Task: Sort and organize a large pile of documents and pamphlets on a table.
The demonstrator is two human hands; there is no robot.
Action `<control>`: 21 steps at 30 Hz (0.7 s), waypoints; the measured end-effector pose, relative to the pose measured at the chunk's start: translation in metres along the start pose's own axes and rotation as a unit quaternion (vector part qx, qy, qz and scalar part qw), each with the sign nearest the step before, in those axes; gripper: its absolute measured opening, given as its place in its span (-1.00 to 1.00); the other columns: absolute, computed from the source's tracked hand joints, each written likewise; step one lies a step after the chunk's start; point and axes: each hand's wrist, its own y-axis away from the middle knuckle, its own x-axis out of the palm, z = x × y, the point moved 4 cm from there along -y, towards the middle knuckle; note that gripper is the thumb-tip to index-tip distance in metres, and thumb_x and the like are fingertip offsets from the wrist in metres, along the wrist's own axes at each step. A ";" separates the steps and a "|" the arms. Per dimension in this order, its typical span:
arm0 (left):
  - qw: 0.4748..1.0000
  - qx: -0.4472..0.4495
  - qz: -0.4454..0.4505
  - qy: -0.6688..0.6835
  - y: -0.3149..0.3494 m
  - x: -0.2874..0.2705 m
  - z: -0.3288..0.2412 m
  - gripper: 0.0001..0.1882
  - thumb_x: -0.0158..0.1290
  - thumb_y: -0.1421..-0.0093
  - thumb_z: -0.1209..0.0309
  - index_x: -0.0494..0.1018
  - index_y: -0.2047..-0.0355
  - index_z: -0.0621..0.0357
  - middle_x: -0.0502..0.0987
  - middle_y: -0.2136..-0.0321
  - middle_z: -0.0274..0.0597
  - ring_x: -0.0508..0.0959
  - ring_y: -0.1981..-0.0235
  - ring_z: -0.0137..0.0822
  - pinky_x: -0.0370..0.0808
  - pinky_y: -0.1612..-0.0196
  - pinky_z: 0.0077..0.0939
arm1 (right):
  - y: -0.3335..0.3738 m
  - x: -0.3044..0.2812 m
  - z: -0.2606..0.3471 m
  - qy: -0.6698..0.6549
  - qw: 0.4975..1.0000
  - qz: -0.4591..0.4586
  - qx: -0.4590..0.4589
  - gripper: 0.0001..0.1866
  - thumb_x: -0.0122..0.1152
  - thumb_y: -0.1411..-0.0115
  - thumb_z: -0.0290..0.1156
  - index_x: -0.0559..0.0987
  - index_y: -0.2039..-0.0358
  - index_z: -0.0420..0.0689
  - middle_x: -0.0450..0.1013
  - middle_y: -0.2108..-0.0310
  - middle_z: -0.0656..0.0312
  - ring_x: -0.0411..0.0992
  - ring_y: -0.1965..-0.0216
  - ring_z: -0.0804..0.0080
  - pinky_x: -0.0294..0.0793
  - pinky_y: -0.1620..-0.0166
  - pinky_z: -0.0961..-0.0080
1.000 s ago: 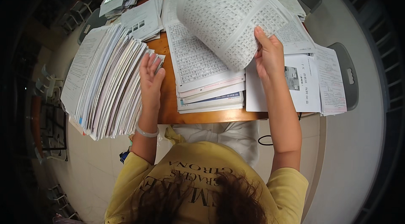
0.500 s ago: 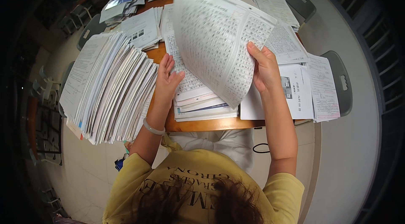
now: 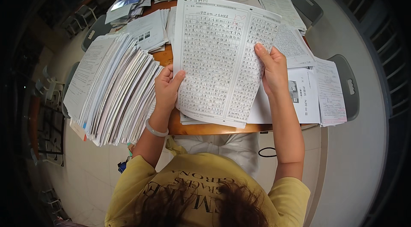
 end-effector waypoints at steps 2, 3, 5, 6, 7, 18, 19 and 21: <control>1.000 -0.008 0.001 0.007 0.002 -0.001 0.002 -0.75 -0.02 -0.19 0.55 0.34 0.14 0.44 0.53 0.27 -0.08 0.52 0.28 -0.47 0.45 0.20 -0.65 | 0.001 0.000 0.000 0.011 1.000 0.001 -0.002 -0.76 0.12 -0.18 -0.39 0.49 0.21 -0.28 0.51 0.30 0.15 0.48 0.32 0.54 0.48 0.25 0.64; 1.000 -0.008 0.001 0.012 0.003 -0.001 0.002 -0.76 -0.02 -0.19 0.55 0.35 0.14 0.44 0.53 0.28 -0.08 0.52 0.29 -0.47 0.45 0.20 -0.65 | 0.001 0.000 -0.001 0.014 1.000 0.001 -0.005 -0.76 0.11 -0.19 -0.39 0.49 0.21 -0.29 0.51 0.30 0.15 0.48 0.31 0.55 0.47 0.23 0.64; 1.000 -0.007 0.000 0.019 0.004 -0.001 0.003 -0.77 -0.03 -0.20 0.55 0.36 0.15 0.43 0.53 0.28 -0.08 0.52 0.29 -0.48 0.45 0.21 -0.66 | 0.000 -0.001 -0.002 0.018 1.000 0.001 -0.008 -0.76 0.11 -0.19 -0.38 0.49 0.21 -0.29 0.51 0.29 0.15 0.47 0.29 0.55 0.46 0.22 0.64; 1.000 -0.006 -0.001 0.018 0.004 -0.001 0.003 -0.77 -0.03 -0.20 0.55 0.36 0.15 0.44 0.53 0.28 -0.08 0.52 0.30 -0.48 0.45 0.21 -0.66 | 0.001 -0.003 -0.002 0.030 0.999 0.002 -0.014 -0.74 0.10 -0.19 -0.41 0.46 0.17 -0.30 0.50 0.28 0.15 0.47 0.27 0.55 0.45 0.21 0.64; 1.000 -0.005 -0.003 0.017 0.004 -0.002 0.003 -0.77 -0.03 -0.20 0.55 0.36 0.15 0.44 0.54 0.29 -0.08 0.52 0.30 -0.48 0.45 0.22 -0.66 | 0.001 -0.003 -0.003 0.042 0.999 0.003 -0.020 -0.72 0.10 -0.18 -0.44 0.44 0.12 -0.32 0.50 0.27 0.14 0.46 0.26 0.56 0.44 0.19 0.65; 0.999 -0.020 -0.032 0.036 0.007 -0.005 0.011 -0.80 -0.03 -0.19 0.57 0.37 0.18 0.43 0.54 0.31 -0.10 0.52 0.33 -0.51 0.45 0.24 -0.69 | 0.009 -0.006 -0.001 0.245 0.941 -0.039 -0.230 -0.50 0.09 -0.08 -0.62 0.29 -0.07 -0.32 0.31 0.00 0.02 0.41 0.27 0.59 0.44 0.26 0.74; 0.998 -0.020 -0.036 0.037 0.008 -0.006 0.012 -0.80 -0.03 -0.19 0.57 0.37 0.19 0.43 0.54 0.31 -0.11 0.52 0.33 -0.51 0.45 0.24 -0.69 | 0.010 -0.005 -0.001 0.250 0.938 -0.040 -0.235 -0.51 0.09 -0.08 -0.62 0.31 -0.07 -0.30 0.30 -0.01 0.04 0.40 0.26 0.59 0.44 0.26 0.73; 0.998 -0.020 -0.038 0.035 0.009 -0.008 0.012 -0.81 -0.04 -0.19 0.57 0.37 0.19 0.42 0.54 0.31 -0.11 0.52 0.33 -0.51 0.45 0.24 -0.69 | 0.011 -0.003 0.000 0.273 0.930 -0.042 -0.243 -0.53 0.11 -0.07 -0.61 0.34 -0.04 -0.28 0.30 -0.01 0.06 0.40 0.23 0.58 0.45 0.28 0.73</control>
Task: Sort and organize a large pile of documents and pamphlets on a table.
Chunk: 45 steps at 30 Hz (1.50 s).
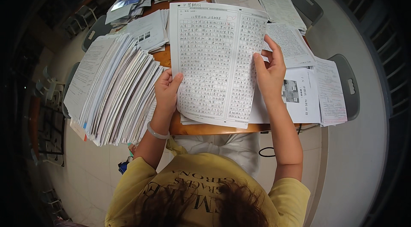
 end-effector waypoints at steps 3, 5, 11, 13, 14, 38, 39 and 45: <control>1.000 -0.003 -0.001 -0.003 0.000 0.001 0.000 -0.82 -0.04 -0.20 0.56 0.37 0.20 0.41 0.54 0.31 -0.11 0.52 0.34 -0.52 0.45 0.25 -0.69 | -0.001 -0.002 -0.001 0.022 0.999 -0.004 -0.024 -0.61 0.14 -0.05 -0.57 0.40 0.06 -0.25 0.29 -0.01 0.09 0.38 0.19 0.55 0.46 0.30 0.71; 1.000 -0.006 -0.004 -0.006 0.000 0.002 0.000 -0.82 -0.04 -0.20 0.56 0.37 0.20 0.41 0.54 0.32 -0.11 0.52 0.34 -0.52 0.44 0.25 -0.69 | 0.000 -0.002 -0.003 0.017 0.999 -0.006 -0.037 -0.67 0.16 -0.05 -0.55 0.44 0.12 -0.24 0.29 -0.01 0.10 0.37 0.18 0.55 0.46 0.30 0.69; 1.000 -0.011 -0.017 0.009 0.002 0.000 0.000 -0.82 -0.04 -0.20 0.55 0.37 0.20 0.40 0.54 0.33 -0.12 0.52 0.34 -0.52 0.44 0.25 -0.68 | 0.009 0.008 -0.007 0.047 0.998 0.029 -0.010 -0.84 0.21 -0.06 -0.47 0.50 0.42 -0.31 0.35 0.09 0.13 0.35 0.27 0.60 0.39 0.39 0.73; 1.000 -0.011 -0.016 0.003 0.003 -0.001 0.001 -0.80 -0.03 -0.20 0.55 0.37 0.19 0.41 0.54 0.31 -0.11 0.52 0.33 -0.51 0.44 0.25 -0.68 | 0.012 0.010 -0.017 -0.017 0.996 0.060 0.057 -0.83 0.20 -0.09 -0.43 0.48 0.46 -0.29 0.42 0.36 0.25 0.31 0.43 0.69 0.27 0.48 0.76; 1.000 -0.011 -0.016 0.003 0.003 -0.002 0.001 -0.80 -0.03 -0.20 0.55 0.37 0.19 0.41 0.54 0.31 -0.11 0.52 0.33 -0.51 0.44 0.25 -0.68 | 0.013 0.010 -0.016 -0.017 0.996 0.060 0.057 -0.83 0.20 -0.09 -0.43 0.48 0.46 -0.29 0.42 0.36 0.25 0.31 0.43 0.69 0.27 0.48 0.76; 0.996 -0.072 0.059 -0.001 -0.057 0.001 0.018 -0.73 -0.04 -0.19 0.55 0.34 0.10 0.38 0.50 0.22 -0.12 0.50 0.23 -0.46 0.42 0.15 -0.62 | -0.019 0.031 -0.073 -0.118 0.973 0.074 0.184 -0.85 0.15 -0.16 -0.41 0.49 0.40 -0.24 0.44 0.51 0.35 0.28 0.51 0.73 0.29 0.43 0.72; 0.993 -0.092 0.064 -0.024 -0.066 -0.001 0.025 -0.73 -0.05 -0.20 0.53 0.34 0.09 0.37 0.51 0.22 -0.14 0.49 0.23 -0.47 0.41 0.15 -0.63 | -0.022 0.033 -0.077 -0.117 0.973 0.078 0.182 -0.85 0.15 -0.16 -0.41 0.49 0.40 -0.24 0.44 0.51 0.35 0.28 0.51 0.73 0.29 0.43 0.72; 0.993 -0.094 0.068 0.012 -0.074 -0.010 0.052 -0.74 -0.08 -0.23 0.48 0.37 0.09 0.36 0.51 0.23 -0.16 0.48 0.27 -0.49 0.41 0.19 -0.65 | -0.016 0.036 -0.106 -0.104 0.973 0.080 0.188 -0.85 0.13 -0.18 -0.41 0.48 0.41 -0.25 0.44 0.49 0.35 0.28 0.49 0.73 0.29 0.40 0.72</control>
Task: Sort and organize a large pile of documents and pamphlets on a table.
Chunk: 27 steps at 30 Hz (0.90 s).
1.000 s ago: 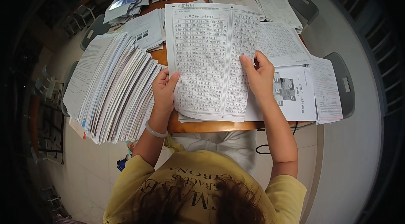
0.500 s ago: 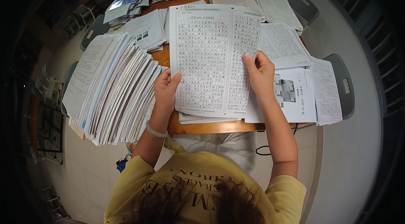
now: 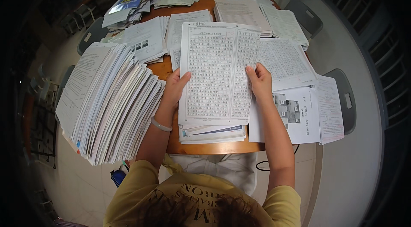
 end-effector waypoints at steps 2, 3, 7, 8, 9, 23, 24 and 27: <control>1.000 0.009 0.010 0.005 0.001 -0.003 0.004 -0.74 -0.08 -0.23 0.49 0.38 0.10 0.36 0.52 0.24 -0.17 0.49 0.29 -0.50 0.41 0.20 -0.64 | 0.002 0.001 -0.006 0.009 1.000 -0.010 0.001 -0.85 0.11 -0.18 -0.42 0.48 0.42 -0.25 0.44 0.49 0.35 0.28 0.49 0.74 0.29 0.40 0.73; 1.000 0.014 0.012 0.009 0.001 -0.006 0.005 -0.74 -0.08 -0.23 0.50 0.38 0.10 0.36 0.52 0.24 -0.16 0.49 0.29 -0.49 0.42 0.20 -0.64 | 0.001 0.000 -0.008 0.010 1.000 -0.012 0.004 -0.85 0.11 -0.18 -0.42 0.48 0.42 -0.25 0.44 0.49 0.35 0.28 0.49 0.74 0.29 0.40 0.73; 1.000 0.018 0.013 0.018 0.007 -0.005 0.002 -0.73 -0.08 -0.22 0.52 0.38 0.08 0.37 0.52 0.24 -0.14 0.50 0.28 -0.48 0.43 0.19 -0.62 | 0.000 0.000 -0.013 0.017 1.000 0.006 0.001 -0.85 0.11 -0.18 -0.42 0.48 0.42 -0.25 0.44 0.49 0.35 0.29 0.49 0.74 0.28 0.40 0.74; 1.000 0.015 0.013 0.019 0.007 -0.005 0.002 -0.73 -0.08 -0.22 0.52 0.38 0.08 0.37 0.52 0.24 -0.14 0.50 0.28 -0.48 0.43 0.19 -0.62 | 0.001 0.000 -0.012 0.016 1.000 0.010 0.003 -0.85 0.12 -0.18 -0.42 0.48 0.42 -0.25 0.44 0.49 0.35 0.29 0.49 0.74 0.29 0.40 0.74; 1.000 0.013 0.013 0.020 0.007 -0.005 0.002 -0.73 -0.09 -0.22 0.52 0.38 0.08 0.37 0.52 0.23 -0.13 0.51 0.28 -0.47 0.44 0.19 -0.62 | 0.001 0.001 -0.011 0.017 1.000 0.009 0.006 -0.85 0.12 -0.18 -0.42 0.48 0.42 -0.25 0.44 0.49 0.35 0.29 0.49 0.74 0.29 0.40 0.74; 0.999 0.017 0.014 0.043 0.007 -0.006 0.006 -0.76 -0.07 -0.21 0.53 0.38 0.12 0.38 0.53 0.25 -0.13 0.51 0.29 -0.47 0.44 0.19 -0.60 | 0.007 0.005 0.006 0.055 0.998 0.004 0.034 -0.79 0.18 -0.13 -0.40 0.52 0.28 -0.27 0.49 0.44 0.28 0.37 0.45 0.68 0.35 0.38 0.72; 0.998 0.021 0.009 0.058 0.007 -0.008 0.006 -0.76 -0.07 -0.21 0.53 0.38 0.12 0.37 0.53 0.25 -0.13 0.51 0.30 -0.47 0.44 0.20 -0.60 | 0.010 0.007 0.010 0.058 0.998 0.002 0.032 -0.79 0.18 -0.13 -0.40 0.52 0.28 -0.27 0.49 0.44 0.28 0.37 0.45 0.68 0.35 0.38 0.72; 0.996 0.018 0.007 0.089 0.008 -0.010 0.005 -0.77 -0.07 -0.21 0.53 0.38 0.14 0.36 0.53 0.26 -0.13 0.51 0.30 -0.47 0.45 0.22 -0.60 | 0.022 0.017 0.018 0.069 0.995 0.017 0.067 -0.74 0.24 -0.07 -0.40 0.52 0.25 -0.27 0.50 0.41 0.23 0.40 0.46 0.65 0.39 0.37 0.69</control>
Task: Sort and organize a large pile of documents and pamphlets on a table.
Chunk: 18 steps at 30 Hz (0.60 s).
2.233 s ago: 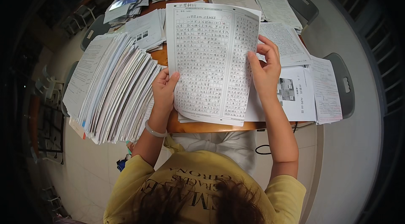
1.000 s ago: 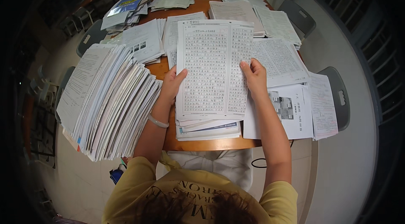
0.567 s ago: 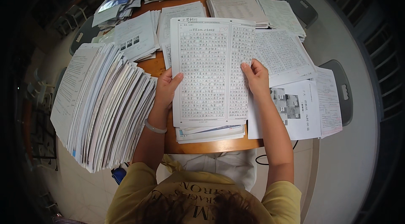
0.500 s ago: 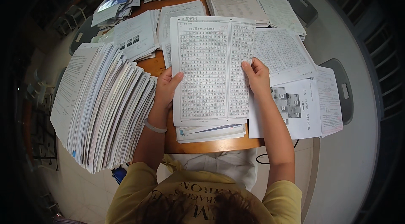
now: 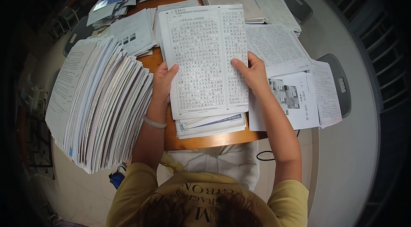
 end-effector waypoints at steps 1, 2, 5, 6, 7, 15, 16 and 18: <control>1.000 -0.005 -0.003 0.009 0.001 -0.001 -0.002 -0.78 -0.07 -0.21 0.52 0.38 0.14 0.35 0.53 0.26 -0.13 0.51 0.30 -0.47 0.46 0.23 -0.61 | 0.003 0.003 0.003 0.005 1.000 0.000 -0.002 -0.74 0.24 -0.07 -0.40 0.52 0.25 -0.27 0.50 0.41 0.23 0.40 0.46 0.65 0.39 0.37 0.69; 1.000 -0.003 0.001 0.019 0.000 -0.003 -0.002 -0.78 -0.07 -0.22 0.52 0.38 0.14 0.34 0.53 0.26 -0.13 0.52 0.31 -0.47 0.47 0.24 -0.61 | 0.007 0.006 0.004 0.019 1.000 0.003 0.001 -0.74 0.23 -0.07 -0.41 0.52 0.24 -0.27 0.50 0.38 0.22 0.40 0.42 0.64 0.39 0.32 0.68; 1.000 -0.002 0.010 0.028 -0.002 -0.003 -0.001 -0.78 -0.06 -0.21 0.51 0.38 0.14 0.34 0.52 0.26 -0.14 0.51 0.31 -0.48 0.46 0.24 -0.61 | 0.011 0.007 0.006 0.035 0.999 0.006 0.009 -0.73 0.21 -0.09 -0.42 0.51 0.21 -0.27 0.50 0.33 0.21 0.41 0.37 0.62 0.38 0.26 0.68; 1.000 -0.002 0.007 0.030 -0.002 -0.004 0.000 -0.78 -0.06 -0.21 0.51 0.38 0.14 0.34 0.52 0.26 -0.14 0.51 0.31 -0.48 0.46 0.24 -0.61 | 0.010 0.005 0.004 0.019 1.000 0.002 0.001 -0.75 0.19 -0.10 -0.43 0.50 0.22 -0.27 0.50 0.33 0.21 0.41 0.36 0.62 0.38 0.25 0.68; 1.000 -0.001 0.007 0.027 -0.002 -0.002 0.000 -0.78 -0.05 -0.21 0.50 0.38 0.14 0.33 0.52 0.26 -0.14 0.51 0.31 -0.48 0.46 0.23 -0.62 | 0.008 0.004 0.003 0.003 1.000 -0.003 -0.008 -0.76 0.18 -0.11 -0.44 0.50 0.22 -0.27 0.50 0.32 0.21 0.41 0.36 0.62 0.38 0.24 0.67; 1.000 -0.010 0.001 0.024 0.000 -0.003 -0.005 -0.78 -0.05 -0.22 0.47 0.39 0.15 0.31 0.52 0.26 -0.17 0.51 0.31 -0.50 0.44 0.21 -0.64 | 0.003 0.006 -0.001 -0.023 1.000 -0.001 -0.013 -0.77 0.10 -0.18 -0.44 0.46 0.18 -0.27 0.49 0.30 0.22 0.41 0.32 0.62 0.38 0.21 0.66; 0.999 -0.013 -0.001 0.036 0.001 -0.002 -0.004 -0.78 -0.07 -0.24 0.44 0.39 0.15 0.31 0.52 0.27 -0.18 0.51 0.31 -0.50 0.44 0.22 -0.64 | 0.003 0.007 -0.001 -0.030 1.000 0.003 -0.009 -0.77 0.10 -0.18 -0.43 0.45 0.17 -0.26 0.49 0.27 0.21 0.42 0.31 0.62 0.38 0.19 0.65; 0.999 -0.016 -0.005 0.048 0.000 -0.005 -0.003 -0.77 -0.08 -0.26 0.41 0.40 0.16 0.31 0.52 0.27 -0.19 0.51 0.31 -0.50 0.44 0.22 -0.65 | 0.004 0.007 -0.001 -0.037 0.999 0.003 -0.016 -0.77 0.09 -0.19 -0.43 0.45 0.18 -0.27 0.49 0.28 0.21 0.41 0.31 0.62 0.38 0.20 0.66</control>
